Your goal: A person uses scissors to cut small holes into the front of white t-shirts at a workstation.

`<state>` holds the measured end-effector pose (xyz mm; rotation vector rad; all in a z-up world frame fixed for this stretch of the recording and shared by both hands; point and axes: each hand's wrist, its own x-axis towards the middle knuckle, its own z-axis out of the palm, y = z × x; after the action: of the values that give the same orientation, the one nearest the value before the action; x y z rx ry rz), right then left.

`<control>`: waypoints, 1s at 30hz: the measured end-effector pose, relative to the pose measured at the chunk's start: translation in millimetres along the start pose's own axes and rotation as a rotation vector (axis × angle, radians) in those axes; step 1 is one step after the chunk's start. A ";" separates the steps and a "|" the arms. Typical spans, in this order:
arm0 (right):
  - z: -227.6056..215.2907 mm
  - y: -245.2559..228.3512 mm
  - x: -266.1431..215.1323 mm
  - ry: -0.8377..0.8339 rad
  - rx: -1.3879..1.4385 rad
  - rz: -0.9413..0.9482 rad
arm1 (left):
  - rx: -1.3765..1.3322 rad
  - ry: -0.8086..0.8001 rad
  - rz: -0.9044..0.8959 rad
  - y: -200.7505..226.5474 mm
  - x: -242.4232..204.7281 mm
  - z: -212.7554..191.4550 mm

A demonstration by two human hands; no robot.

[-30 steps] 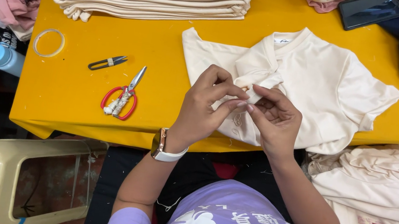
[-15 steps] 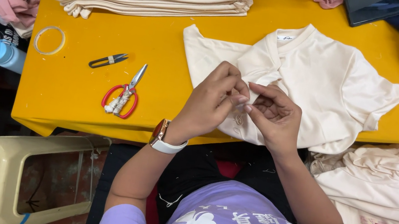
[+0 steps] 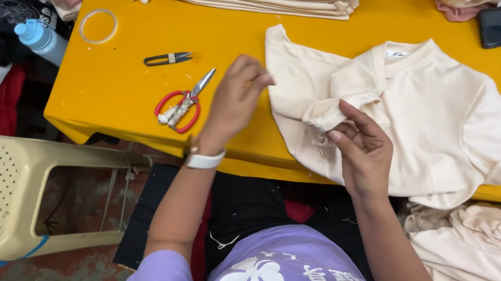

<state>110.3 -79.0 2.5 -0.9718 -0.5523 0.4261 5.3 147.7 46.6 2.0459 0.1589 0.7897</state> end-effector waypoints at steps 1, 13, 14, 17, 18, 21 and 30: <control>-2.0 3.7 1.6 0.000 -0.002 -0.004 | -0.002 0.000 0.004 -4.4 -10.1 -6.2; -0.8 -27.9 -8.1 -0.026 -0.591 -0.321 | 0.445 0.192 0.384 37.7 -52.5 94.8; -1.5 -41.6 -9.8 -0.041 -0.793 -0.413 | 0.417 0.122 0.416 42.0 -49.2 97.4; -38.5 -64.9 -15.8 -0.149 -0.993 -0.395 | 0.287 -0.186 0.461 48.6 -38.5 97.4; -55.3 -68.4 -18.3 -0.272 -0.959 -0.287 | 0.213 -0.406 0.449 49.1 -36.2 94.2; -102.8 -66.9 -34.7 -0.200 -0.895 -0.150 | 0.164 -0.264 0.317 44.0 -13.1 44.9; -254.5 -48.4 -71.6 0.359 -1.368 0.206 | -0.501 0.370 -0.232 -25.9 -25.3 -34.2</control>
<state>214.7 -309.8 -87.0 -2.3745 -0.3689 -0.0225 -30.0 176.9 27.1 1.3739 0.3600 0.9443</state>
